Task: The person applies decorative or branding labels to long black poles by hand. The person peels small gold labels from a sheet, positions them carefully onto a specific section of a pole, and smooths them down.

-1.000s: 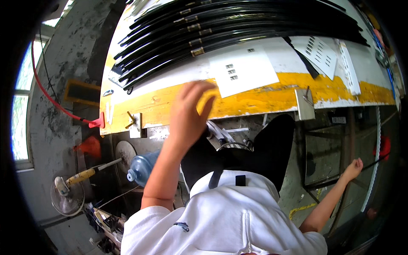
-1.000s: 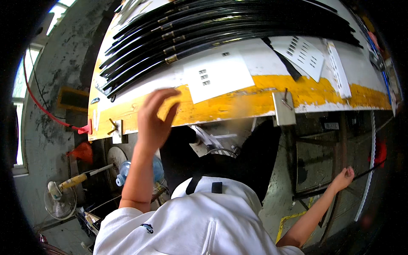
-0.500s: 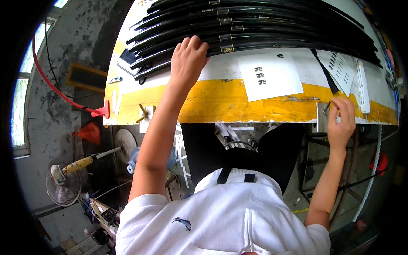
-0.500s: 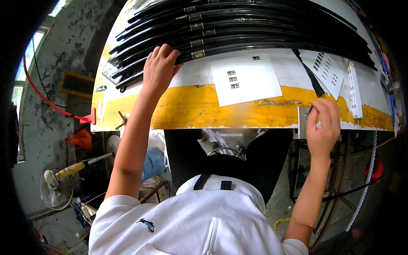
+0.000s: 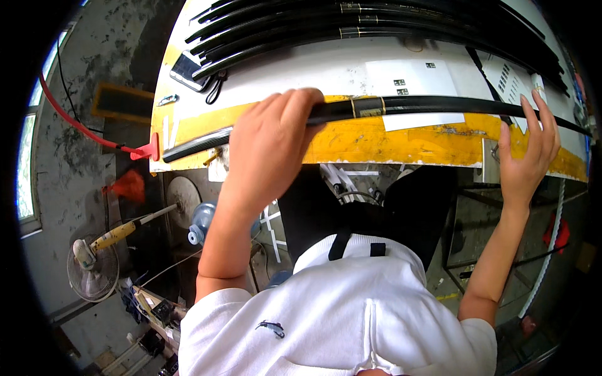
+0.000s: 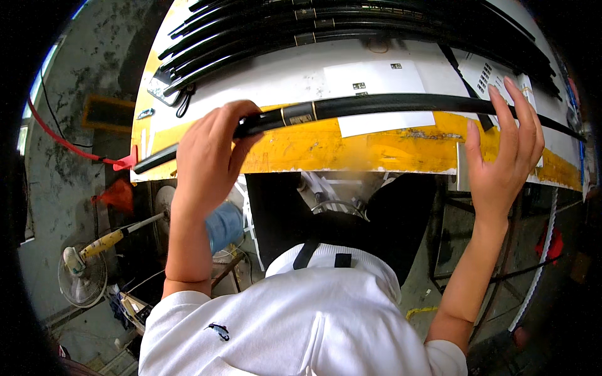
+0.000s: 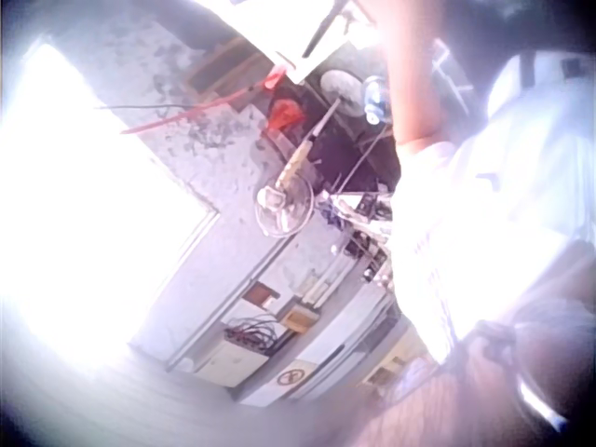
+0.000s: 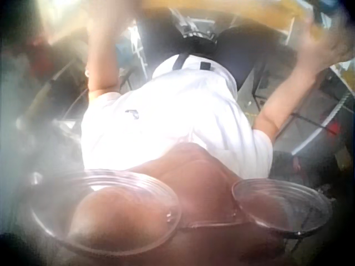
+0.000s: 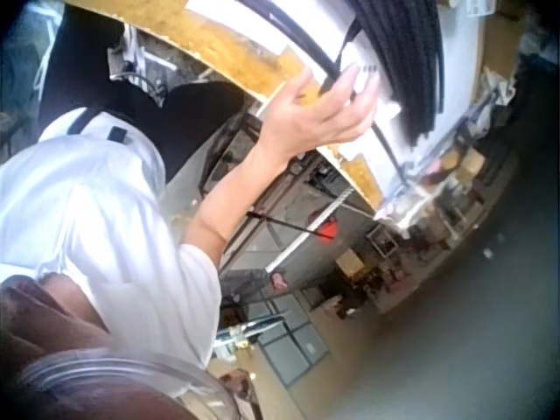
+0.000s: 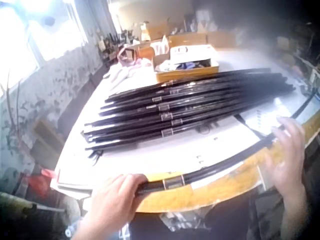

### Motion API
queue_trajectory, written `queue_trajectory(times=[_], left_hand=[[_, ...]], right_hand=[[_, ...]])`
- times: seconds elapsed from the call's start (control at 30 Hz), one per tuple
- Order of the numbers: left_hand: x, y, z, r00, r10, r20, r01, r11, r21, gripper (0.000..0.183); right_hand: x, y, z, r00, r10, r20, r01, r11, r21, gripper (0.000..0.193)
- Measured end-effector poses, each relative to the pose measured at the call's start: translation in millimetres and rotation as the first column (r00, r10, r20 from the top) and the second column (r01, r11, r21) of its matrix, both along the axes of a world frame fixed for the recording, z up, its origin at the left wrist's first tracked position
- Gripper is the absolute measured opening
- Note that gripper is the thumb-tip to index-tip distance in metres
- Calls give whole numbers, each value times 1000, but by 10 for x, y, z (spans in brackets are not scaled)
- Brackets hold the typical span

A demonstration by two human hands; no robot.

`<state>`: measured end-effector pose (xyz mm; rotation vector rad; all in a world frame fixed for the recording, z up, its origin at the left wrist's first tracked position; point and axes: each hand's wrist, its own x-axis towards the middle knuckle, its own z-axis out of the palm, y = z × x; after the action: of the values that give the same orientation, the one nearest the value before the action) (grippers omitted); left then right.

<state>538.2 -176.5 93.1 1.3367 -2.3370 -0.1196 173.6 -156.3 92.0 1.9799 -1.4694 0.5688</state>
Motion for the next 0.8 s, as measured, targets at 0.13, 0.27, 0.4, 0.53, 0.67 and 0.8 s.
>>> queue_trajectory(times=[0.13, 0.27, 0.4, 0.53, 0.67, 0.8], left_hand=[[-84, 291, 11, 990, -8, -142, 35, 981, 192, 32], [-137, 481, -5, 965, 22, -262, 80, 925, 372, 35], [-183, 559, 50, 937, 77, -341, 102, 872, 479, 36], [-80, 564, -15, 950, 106, -292, 25, 911, 413, 38], [179, 488, -56, 998, -39, -54, 41, 999, 31, 38], [333, 381, -202, 998, 43, 53, -37, 993, -112, 42]], right_hand=[[30, -34, -53, 999, 25, 42, -24, 999, -24, 41], [70, -58, 45, 1000, 12, 4, -12, 999, -48, 45], [117, -1, 152, 998, -38, -53, 36, 998, -51, 50], [85, 115, 110, 996, 91, -5, -91, 996, -20, 49], [233, 270, -134, 979, 192, 67, -196, 979, 49, 45], [470, 336, -401, 951, 237, 198, -258, 962, 87, 40]])
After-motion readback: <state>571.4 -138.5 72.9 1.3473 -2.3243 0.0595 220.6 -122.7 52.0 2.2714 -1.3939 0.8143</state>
